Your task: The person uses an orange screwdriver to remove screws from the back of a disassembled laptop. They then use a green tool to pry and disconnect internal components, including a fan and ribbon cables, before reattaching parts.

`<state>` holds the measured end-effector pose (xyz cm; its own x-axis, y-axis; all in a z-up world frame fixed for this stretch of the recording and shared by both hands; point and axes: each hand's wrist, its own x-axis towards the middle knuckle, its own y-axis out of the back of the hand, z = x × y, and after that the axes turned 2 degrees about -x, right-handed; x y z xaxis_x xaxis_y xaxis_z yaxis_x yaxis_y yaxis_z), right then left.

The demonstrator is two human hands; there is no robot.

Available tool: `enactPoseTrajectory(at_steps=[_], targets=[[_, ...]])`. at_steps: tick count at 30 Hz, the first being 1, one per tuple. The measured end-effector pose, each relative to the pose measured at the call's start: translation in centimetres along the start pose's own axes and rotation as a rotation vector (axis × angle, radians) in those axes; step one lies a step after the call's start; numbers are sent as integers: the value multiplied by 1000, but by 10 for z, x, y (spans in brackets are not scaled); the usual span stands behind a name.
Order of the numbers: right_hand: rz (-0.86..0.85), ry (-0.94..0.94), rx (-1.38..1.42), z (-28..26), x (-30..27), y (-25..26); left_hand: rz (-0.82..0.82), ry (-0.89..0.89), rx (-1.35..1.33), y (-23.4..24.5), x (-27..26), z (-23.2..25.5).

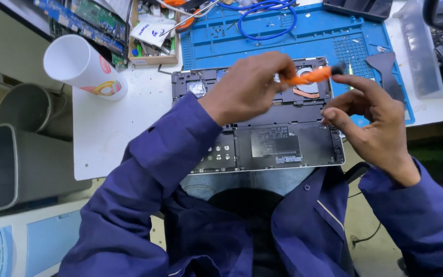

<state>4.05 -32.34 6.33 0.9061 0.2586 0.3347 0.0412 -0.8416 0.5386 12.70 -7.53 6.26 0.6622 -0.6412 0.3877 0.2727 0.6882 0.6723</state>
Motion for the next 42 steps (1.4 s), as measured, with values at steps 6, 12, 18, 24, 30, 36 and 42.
enactPoseTrajectory(at_steps=[6,12,18,24,30,36,42], targets=[[52,223,-164,-13,9,-12,30,-87,-300,-31,-12,31],[-4,169,-256,7,-6,-21,-98,-18,-273,-48,-23,19],[-29,72,-183,29,-10,-17,-193,13,-353,-45,-26,17],[-107,106,-304,24,-10,-22,-190,75,-232,-56,-33,11],[-63,169,-143,28,-5,-25,-145,71,-230,-60,-38,10],[-58,141,-130,24,-6,-23,-109,58,-206,-63,-41,11],[-27,161,-159,22,-6,-23,-101,66,-191,-65,-39,12]])
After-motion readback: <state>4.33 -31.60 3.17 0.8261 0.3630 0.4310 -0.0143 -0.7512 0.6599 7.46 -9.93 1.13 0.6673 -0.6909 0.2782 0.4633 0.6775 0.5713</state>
